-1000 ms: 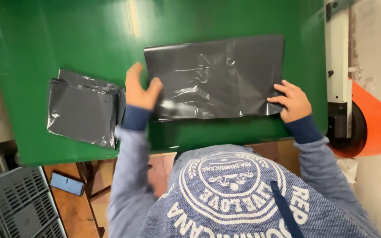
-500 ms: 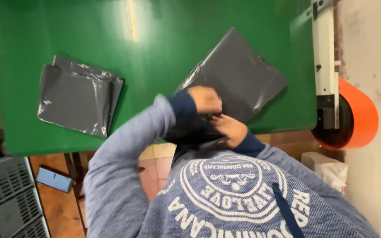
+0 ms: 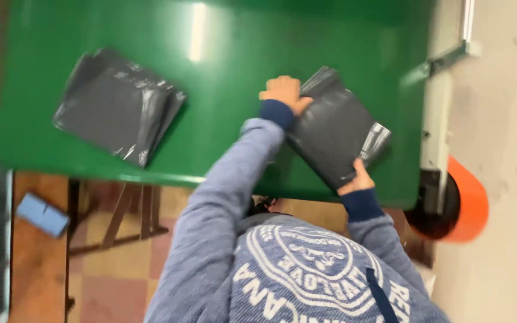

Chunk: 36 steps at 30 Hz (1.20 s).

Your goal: Folding and stacking large black plastic bags on a conveyor belt

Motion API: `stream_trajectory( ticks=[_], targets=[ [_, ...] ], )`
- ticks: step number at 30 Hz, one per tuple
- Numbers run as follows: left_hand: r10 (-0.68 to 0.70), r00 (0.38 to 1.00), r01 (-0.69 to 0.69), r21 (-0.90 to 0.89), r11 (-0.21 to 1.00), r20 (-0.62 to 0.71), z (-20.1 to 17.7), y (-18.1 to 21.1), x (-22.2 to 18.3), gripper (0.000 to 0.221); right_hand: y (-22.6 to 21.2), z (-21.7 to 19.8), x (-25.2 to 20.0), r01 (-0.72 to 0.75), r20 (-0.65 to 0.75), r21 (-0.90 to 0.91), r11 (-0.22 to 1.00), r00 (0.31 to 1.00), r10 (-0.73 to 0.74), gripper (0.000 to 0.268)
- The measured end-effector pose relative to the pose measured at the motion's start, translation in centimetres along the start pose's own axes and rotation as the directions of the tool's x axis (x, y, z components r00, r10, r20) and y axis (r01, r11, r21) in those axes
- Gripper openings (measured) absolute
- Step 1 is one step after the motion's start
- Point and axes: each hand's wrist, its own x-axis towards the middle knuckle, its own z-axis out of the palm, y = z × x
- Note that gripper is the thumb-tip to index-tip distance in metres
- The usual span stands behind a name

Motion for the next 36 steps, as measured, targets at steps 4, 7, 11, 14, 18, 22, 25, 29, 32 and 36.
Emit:
stream_trajectory(
  ticks=[4, 7, 11, 14, 18, 22, 25, 29, 32, 36],
  targets=[
    [0.154, 0.988, -0.154, -0.011, 0.988, -0.029, 3.2, 1.6, -0.7, 0.03, -0.4, -10.9, 4.9, 0.405, 0.264, -0.819, 0.406, 0.895, -0.361, 0.08],
    [0.498, 0.767, -0.574, -0.087, 0.814, -0.405, -0.5, 0.1, -6.1, 0.029, -3.3, -6.0, 6.6, 0.703, 0.637, -0.702, -0.116, 0.546, -0.544, 0.07],
    [0.525, 0.511, -0.809, -0.175, 0.561, -0.68, -5.9, -6.0, -11.0, 0.042, -1.3, 10.6, -8.3, 0.765, 0.502, -0.306, 0.567, 0.636, -0.587, 0.037],
    [0.199, 0.972, -0.214, -0.115, 0.97, -0.128, -23.7, -15.0, -14.8, 0.043, 0.5, 11.3, -1.2, 0.837, 0.586, -0.458, 0.3, 0.538, -0.606, 0.043],
    [-0.485, 0.858, 0.494, 0.017, 0.869, -0.168, -25.7, -36.4, -15.4, 0.03, 1.8, 18.1, -12.6, 0.867, 0.733, -0.498, 0.017, 0.432, -0.525, 0.036],
    [-0.16, 0.933, 0.29, 0.408, 0.866, -0.323, -20.2, -49.9, -15.2, 0.04, 1.5, 21.6, -19.5, 0.631, 0.732, -0.681, -0.373, 0.56, -0.389, 0.028],
    [0.031, 0.985, -0.014, 0.101, 0.995, -0.171, -19.6, -51.7, -13.9, 0.027, 2.8, 24.5, -23.3, 0.723, 0.777, -0.614, -0.316, 0.485, -0.402, 0.023],
    [0.077, 0.99, -0.081, -0.026, 0.996, -0.117, -17.5, -51.9, -10.7, 0.028, 8.6, 25.4, -13.6, 0.638, 0.916, -0.149, -0.755, -0.199, -0.349, 0.017],
    [-0.088, 0.972, 0.129, -0.185, 0.974, 0.217, -19.4, -51.6, -9.6, 0.02, 23.4, 35.4, -12.6, 0.706, 0.423, -0.651, 0.277, 0.642, -0.64, 0.026],
    [0.033, 0.989, -0.067, -0.234, 0.97, -0.145, -15.4, -56.8, -7.6, 0.029, 31.1, 36.7, -11.2, 0.69, 0.45, -0.629, 0.359, 0.699, -0.556, 0.04]
  ],
)
